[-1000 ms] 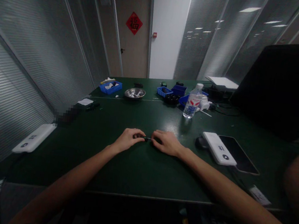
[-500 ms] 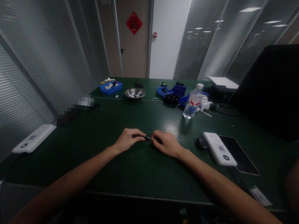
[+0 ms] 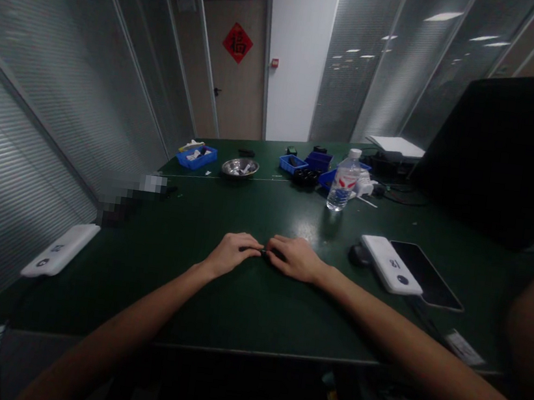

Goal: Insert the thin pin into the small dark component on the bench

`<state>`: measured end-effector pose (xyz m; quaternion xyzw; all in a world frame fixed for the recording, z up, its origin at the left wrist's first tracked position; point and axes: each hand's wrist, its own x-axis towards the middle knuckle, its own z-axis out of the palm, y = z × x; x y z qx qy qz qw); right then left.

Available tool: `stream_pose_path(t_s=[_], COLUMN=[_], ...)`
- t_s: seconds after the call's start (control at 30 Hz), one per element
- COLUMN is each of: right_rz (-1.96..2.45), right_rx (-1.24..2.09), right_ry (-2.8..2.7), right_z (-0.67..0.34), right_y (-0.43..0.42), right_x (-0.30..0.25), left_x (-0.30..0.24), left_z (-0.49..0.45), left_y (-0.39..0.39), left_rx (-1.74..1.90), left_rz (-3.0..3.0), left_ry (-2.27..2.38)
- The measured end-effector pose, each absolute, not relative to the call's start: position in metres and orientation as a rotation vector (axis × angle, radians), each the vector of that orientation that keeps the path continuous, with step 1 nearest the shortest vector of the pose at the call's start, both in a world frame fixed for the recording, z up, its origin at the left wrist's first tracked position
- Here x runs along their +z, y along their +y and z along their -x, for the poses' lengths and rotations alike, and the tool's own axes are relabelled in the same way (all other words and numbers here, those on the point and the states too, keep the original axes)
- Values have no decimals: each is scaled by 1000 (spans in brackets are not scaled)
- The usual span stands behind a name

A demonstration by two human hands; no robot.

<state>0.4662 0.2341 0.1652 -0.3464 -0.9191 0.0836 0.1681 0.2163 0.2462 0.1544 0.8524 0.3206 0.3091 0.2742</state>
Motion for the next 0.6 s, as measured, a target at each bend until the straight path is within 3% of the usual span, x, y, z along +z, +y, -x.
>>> stream_pose_path(t_s=[0.6], right_rz=[973], right_rx=[377], right_ry=[-2474], right_z=[-468], right_y=[235], right_x=[161], left_x=[154], left_z=[-222], left_y=[247], left_rx=[857], left_rz=[-2034], left_ry=[954])
